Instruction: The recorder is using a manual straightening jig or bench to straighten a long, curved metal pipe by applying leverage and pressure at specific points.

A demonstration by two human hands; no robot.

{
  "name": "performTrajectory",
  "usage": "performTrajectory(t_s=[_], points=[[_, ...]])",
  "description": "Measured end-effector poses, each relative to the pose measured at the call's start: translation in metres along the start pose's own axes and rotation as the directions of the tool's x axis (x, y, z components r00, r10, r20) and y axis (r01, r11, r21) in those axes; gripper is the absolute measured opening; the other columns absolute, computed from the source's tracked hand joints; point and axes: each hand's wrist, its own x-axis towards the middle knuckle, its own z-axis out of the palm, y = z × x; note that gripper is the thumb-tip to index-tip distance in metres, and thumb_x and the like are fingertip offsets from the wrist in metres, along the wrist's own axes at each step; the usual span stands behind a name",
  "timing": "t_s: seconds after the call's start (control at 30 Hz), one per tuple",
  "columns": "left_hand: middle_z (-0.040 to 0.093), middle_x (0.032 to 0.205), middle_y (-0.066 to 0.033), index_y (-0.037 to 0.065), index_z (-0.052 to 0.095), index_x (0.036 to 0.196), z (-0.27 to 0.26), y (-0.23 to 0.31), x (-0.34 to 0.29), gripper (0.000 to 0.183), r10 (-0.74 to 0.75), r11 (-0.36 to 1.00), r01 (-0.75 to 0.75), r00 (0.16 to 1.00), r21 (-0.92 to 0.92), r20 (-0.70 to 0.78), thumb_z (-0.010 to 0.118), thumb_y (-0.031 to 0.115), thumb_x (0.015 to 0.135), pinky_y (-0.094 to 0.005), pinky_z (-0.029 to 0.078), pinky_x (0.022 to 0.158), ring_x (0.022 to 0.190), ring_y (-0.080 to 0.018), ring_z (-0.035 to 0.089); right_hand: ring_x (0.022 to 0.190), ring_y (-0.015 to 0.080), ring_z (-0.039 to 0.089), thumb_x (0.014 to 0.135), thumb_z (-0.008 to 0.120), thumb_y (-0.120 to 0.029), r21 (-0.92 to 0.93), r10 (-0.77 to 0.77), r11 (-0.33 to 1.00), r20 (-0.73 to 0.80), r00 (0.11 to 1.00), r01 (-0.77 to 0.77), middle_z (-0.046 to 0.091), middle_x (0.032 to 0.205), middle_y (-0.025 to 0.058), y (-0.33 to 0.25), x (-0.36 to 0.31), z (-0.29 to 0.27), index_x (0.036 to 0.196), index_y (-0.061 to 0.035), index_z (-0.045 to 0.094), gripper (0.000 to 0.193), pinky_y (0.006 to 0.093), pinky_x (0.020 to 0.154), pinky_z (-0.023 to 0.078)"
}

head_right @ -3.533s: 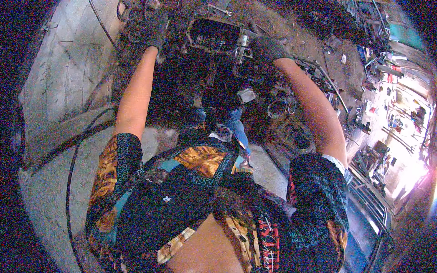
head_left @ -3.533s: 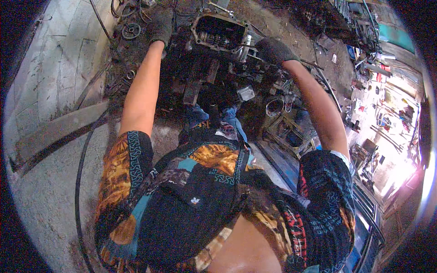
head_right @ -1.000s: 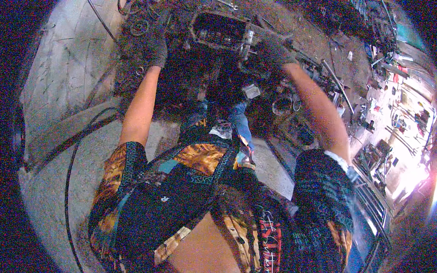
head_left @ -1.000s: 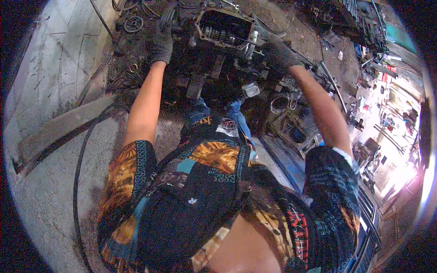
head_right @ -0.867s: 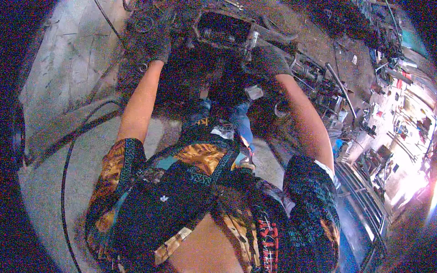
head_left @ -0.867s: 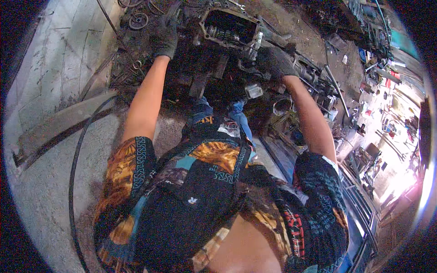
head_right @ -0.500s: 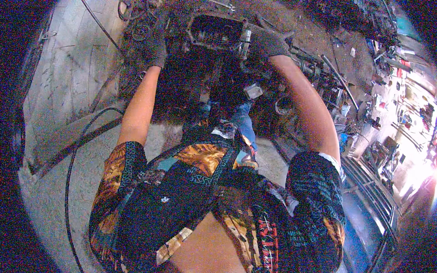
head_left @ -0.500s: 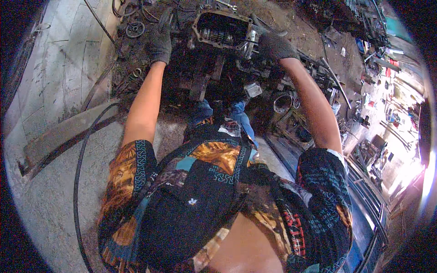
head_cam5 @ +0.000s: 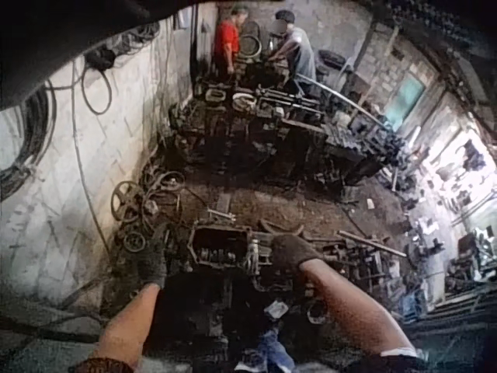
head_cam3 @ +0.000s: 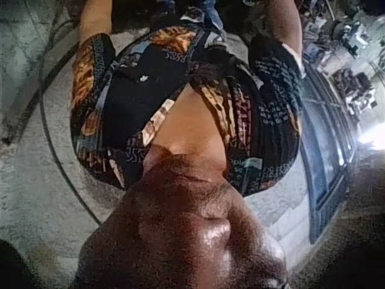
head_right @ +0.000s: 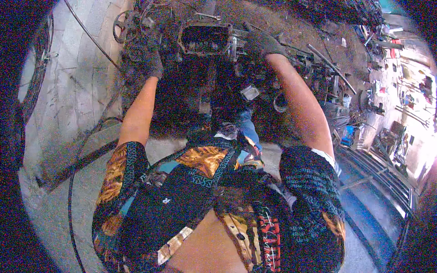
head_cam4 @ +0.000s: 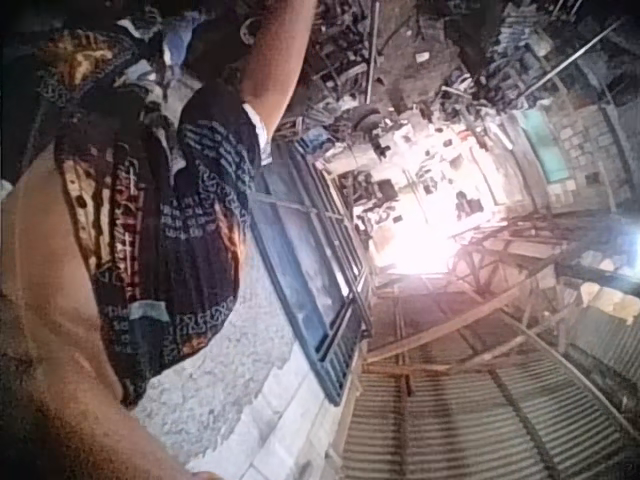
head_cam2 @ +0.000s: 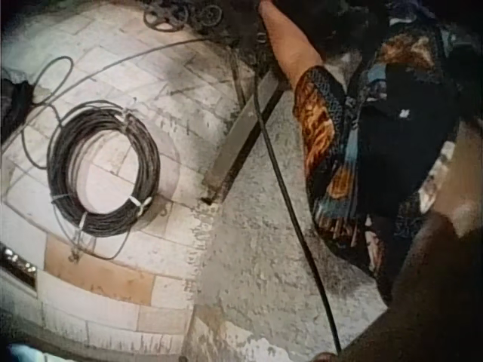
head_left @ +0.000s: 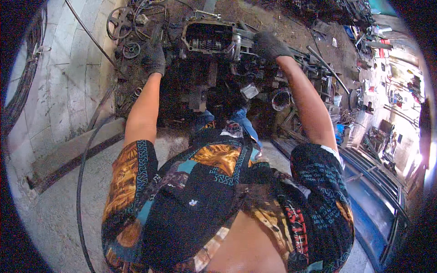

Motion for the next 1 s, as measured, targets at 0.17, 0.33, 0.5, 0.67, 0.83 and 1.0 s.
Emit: performTrajectory(t_s=[0.17, 0.33, 0.5, 0.67, 0.83, 1.0], points=[[0.065, 0.123, -0.0227, 0.003, 0.063, 0.123, 0.059, -0.038, 0.007, 0.048, 0.077, 0.989, -0.042, 0.967, 0.145, -0.243, 0.048, 0.045, 0.103, -0.0515, 0.048, 0.093, 0.112, -0.0431, 0.061, 0.109, 0.0263, 0.067, 0.097, 0.059, -0.035, 0.696, 0.257, 0.695, -0.007, 0.966, -0.18, 0.072, 0.112, 0.0217, 0.042, -0.14, 0.02, 0.124, -0.0012, 0.067, 0.044, 0.0363, 0.1, 0.047], [0.064, 0.124, -0.0239, 0.003, 0.063, 0.124, 0.021, -0.126, 0.051, 0.049, 0.042, 0.965, 0.103, 0.847, 0.241, -0.53, 0.048, 0.045, 0.102, -0.052, 0.047, 0.093, 0.112, -0.0425, 0.061, 0.097, 0.026, 0.067, 0.096, 0.064, -0.026, 0.855, 0.343, 0.354, 0.259, 0.903, -0.379, 0.072, 0.105, 0.0152, 0.051, -0.243, 0.067, 0.129, -0.0068, 0.065, 0.038, 0.0335, 0.092, 0.05], [0.058, 0.132, -0.0284, -0.002, 0.054, 0.135, -0.04, -0.033, 0.025, 0.061, 0.36, 0.923, -0.379, 0.912, 0.067, 0.195, 0.049, 0.049, 0.101, -0.049, 0.047, 0.099, 0.116, -0.0433, 0.059, 0.065, 0.0126, 0.059, 0.093, 0.065, -0.018, 0.945, 0.637, 0.068, 0.206, 0.743, -0.321, 0.062, 0.077, -0.0027, 0.07, -0.384, 0.134, 0.103, -0.0052, 0.072, 0.018, 0.0299, 0.058, 0.048], [0.057, 0.136, -0.026, -0.003, 0.056, 0.133, -0.103, 0.113, -0.006, 0.053, 0.251, 0.966, -0.254, 0.966, -0.045, -0.059, 0.057, 0.039, 0.1, -0.0472, 0.043, 0.105, 0.124, -0.0402, 0.055, 0.057, 0.0107, 0.054, 0.095, 0.06, -0.02, 0.873, 0.833, 0.024, 0.251, 0.492, -0.487, 0.058, 0.069, -0.0016, 0.142, -0.438, 0.281, 0.113, -0.0086, 0.068, 0.023, 0.0294, 0.05, 0.043], [0.054, 0.14, -0.0262, -0.004, 0.052, 0.137, -0.075, 0.233, -0.092, 0.056, 0.241, 0.948, -0.274, 0.951, 0.162, 0.195, 0.058, 0.037, 0.099, -0.048, 0.04, 0.109, 0.13, -0.0413, 0.051, 0.073, 0.0207, 0.067, 0.094, 0.063, -0.024, 0.774, 0.923, 0.157, 0.105, 0.37, -0.613, 0.069, 0.081, 0.009, 0.186, -0.427, 0.343, 0.113, -0.0048, 0.07, 0.028, 0.0364, 0.067, 0.052], [0.052, 0.144, -0.0257, -0.002, 0.05, 0.141, -0.036, 0.272, -0.147, 0.058, 0.487, 0.711, -0.55, 0.834, 0.438, 0.258, 0.057, 0.037, 0.099, -0.0472, 0.037, 0.112, 0.135, -0.0418, 0.047, 0.098, 0.0413, 0.069, 0.089, 0.059, -0.018, 0.802, 0.904, 0.201, 0.069, 0.421, -0.563, 0.071, 0.099, 0.0233, 0.194, -0.356, 0.287, 0.113, -0.0065, 0.07, 0.03, 0.048, 0.088, 0.052]])
